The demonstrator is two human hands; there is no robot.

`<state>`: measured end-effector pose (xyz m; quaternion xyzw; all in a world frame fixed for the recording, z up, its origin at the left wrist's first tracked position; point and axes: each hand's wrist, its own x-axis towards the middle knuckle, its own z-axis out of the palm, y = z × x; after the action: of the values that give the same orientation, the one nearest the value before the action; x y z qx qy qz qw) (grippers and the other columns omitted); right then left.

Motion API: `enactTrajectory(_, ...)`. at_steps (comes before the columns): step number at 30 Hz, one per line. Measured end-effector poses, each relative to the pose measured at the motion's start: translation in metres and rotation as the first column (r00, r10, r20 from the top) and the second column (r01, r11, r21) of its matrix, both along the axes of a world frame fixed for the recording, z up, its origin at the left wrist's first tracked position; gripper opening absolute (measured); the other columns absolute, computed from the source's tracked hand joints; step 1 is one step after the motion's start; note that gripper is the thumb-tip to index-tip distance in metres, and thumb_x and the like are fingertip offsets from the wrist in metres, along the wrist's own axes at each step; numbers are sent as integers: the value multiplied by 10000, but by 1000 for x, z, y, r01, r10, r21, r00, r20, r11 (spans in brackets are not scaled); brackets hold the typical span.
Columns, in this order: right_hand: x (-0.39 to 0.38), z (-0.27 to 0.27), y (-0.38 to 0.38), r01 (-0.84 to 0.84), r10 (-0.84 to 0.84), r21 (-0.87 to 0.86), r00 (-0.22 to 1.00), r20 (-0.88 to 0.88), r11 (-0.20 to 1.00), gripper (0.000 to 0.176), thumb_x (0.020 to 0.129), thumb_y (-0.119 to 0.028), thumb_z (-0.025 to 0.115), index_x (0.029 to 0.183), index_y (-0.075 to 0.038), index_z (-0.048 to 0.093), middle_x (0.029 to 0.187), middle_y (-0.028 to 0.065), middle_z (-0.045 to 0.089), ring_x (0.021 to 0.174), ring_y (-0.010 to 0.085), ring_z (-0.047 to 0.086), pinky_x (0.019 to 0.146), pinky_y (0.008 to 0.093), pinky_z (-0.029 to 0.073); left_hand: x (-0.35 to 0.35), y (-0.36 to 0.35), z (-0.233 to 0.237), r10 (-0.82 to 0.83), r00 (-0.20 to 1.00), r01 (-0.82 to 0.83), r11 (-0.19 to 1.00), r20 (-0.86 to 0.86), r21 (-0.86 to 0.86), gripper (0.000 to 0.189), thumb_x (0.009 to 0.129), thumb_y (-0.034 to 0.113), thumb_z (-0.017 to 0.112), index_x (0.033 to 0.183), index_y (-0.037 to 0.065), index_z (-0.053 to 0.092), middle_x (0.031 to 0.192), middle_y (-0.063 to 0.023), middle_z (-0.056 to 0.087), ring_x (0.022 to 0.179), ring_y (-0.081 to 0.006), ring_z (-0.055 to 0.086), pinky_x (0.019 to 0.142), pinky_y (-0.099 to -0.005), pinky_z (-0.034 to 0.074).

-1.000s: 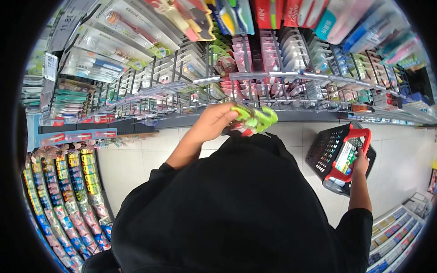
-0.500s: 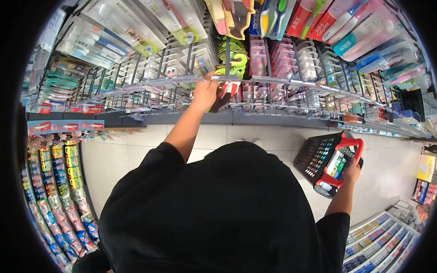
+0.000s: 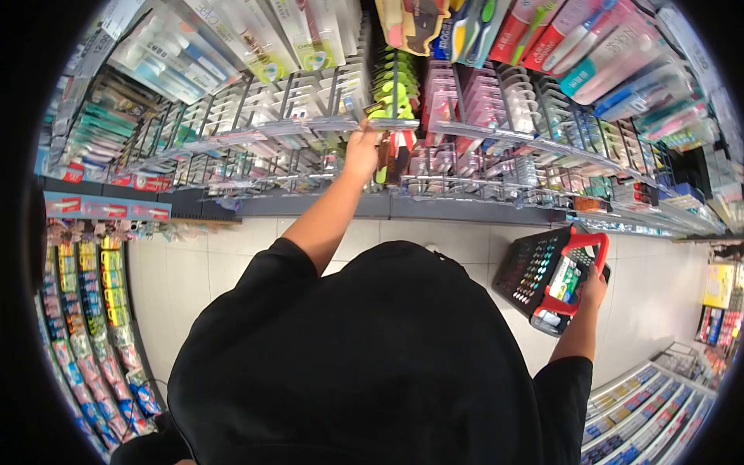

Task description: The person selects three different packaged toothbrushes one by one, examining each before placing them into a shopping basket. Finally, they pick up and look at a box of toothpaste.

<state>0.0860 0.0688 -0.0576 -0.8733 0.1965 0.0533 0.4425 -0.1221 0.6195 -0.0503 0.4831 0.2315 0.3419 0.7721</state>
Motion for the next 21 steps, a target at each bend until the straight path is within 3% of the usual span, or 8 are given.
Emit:
enactTrajectory(3, -7, 8, 5, -8, 7, -70, 1000, -11, 997, 382, 821, -401, 601, 894, -29, 555, 495, 18, 422, 349, 121, 395, 321, 261, 333, 8, 14, -33, -132, 973, 138, 990, -190, 18, 489, 957, 402, 411, 1201, -15, 486, 1133, -127, 571, 1045, -212, 533, 926, -319, 391)
enactTrajectory(8, -8, -22, -22, -90, 110, -426, 994, 23, 900, 430, 797, -428, 590, 942, -25, 629, 662, 146, 614, 600, 282, 606, 567, 397, 473, 16, 15, -86, -106, 902, 167, 980, -418, 111, 445, 941, 361, 437, 1218, 14, 457, 1137, -114, 520, 992, -182, 492, 874, -324, 391)
enactTrajectory(9, -14, -21, -17, -96, 115, -568, 993, -3, 817, 449, 789, -437, 586, 940, -16, 634, 726, 188, 643, 702, 334, 642, 653, 430, 488, 7, -20, -26, -78, 943, 127, 983, -325, 133, 390, 932, 312, 450, 1148, -9, 504, 1108, -132, 550, 1055, -212, 510, 929, -337, 369)
enactTrajectory(11, -50, 26, 26, -105, 161, -599, 986, 41, 794, 469, 784, -460, 566, 904, -10, 627, 826, 233, 639, 825, 392, 625, 745, 469, 476, 2, -41, -87, 66, 984, -39, 986, -164, 161, 220, 920, 255, 501, 957, 41, 539, 824, -25, 569, 718, -125, 519, 624, -282, 411)
enactTrajectory(12, -55, 30, 34, -88, 145, -664, 989, 31, 743, 448, 788, -450, 561, 887, -18, 626, 835, 233, 639, 830, 398, 619, 752, 470, 479, -21, -44, -119, -147, 925, 154, 988, -351, -9, 349, 929, 318, 500, 1151, 49, 504, 1026, -61, 563, 920, -123, 536, 789, -282, 447)
enactTrajectory(14, -70, 52, 53, -60, 105, -668, 994, 28, 742, 420, 782, -438, 568, 867, -33, 636, 803, 213, 645, 815, 376, 627, 740, 460, 488, -58, -67, -138, -406, 854, 410, 910, -325, -59, 226, 926, 259, 479, 787, 94, 544, 650, 5, 510, 564, -88, 454, 491, -244, 342)
enactTrajectory(17, -69, 50, 50, -85, 100, -668, 995, -15, 739, 386, 757, -419, 592, 860, -52, 650, 798, 207, 648, 791, 370, 633, 720, 461, 494, -113, -70, -178, -712, 438, 681, 661, -549, -315, 268, 920, 303, 467, 824, 70, 558, 716, -33, 566, 622, -115, 528, 539, -254, 409)
enactTrajectory(21, -70, 56, 49, -65, 79, -632, 997, -6, 772, 400, 720, -439, 598, 819, -60, 677, 801, 197, 651, 786, 346, 640, 737, 441, 498, -174, -33, -222, -514, -33, 917, 326, -857, -231, 287, 908, 288, 475, 804, 37, 569, 703, -59, 579, 618, -134, 549, 552, -282, 429)
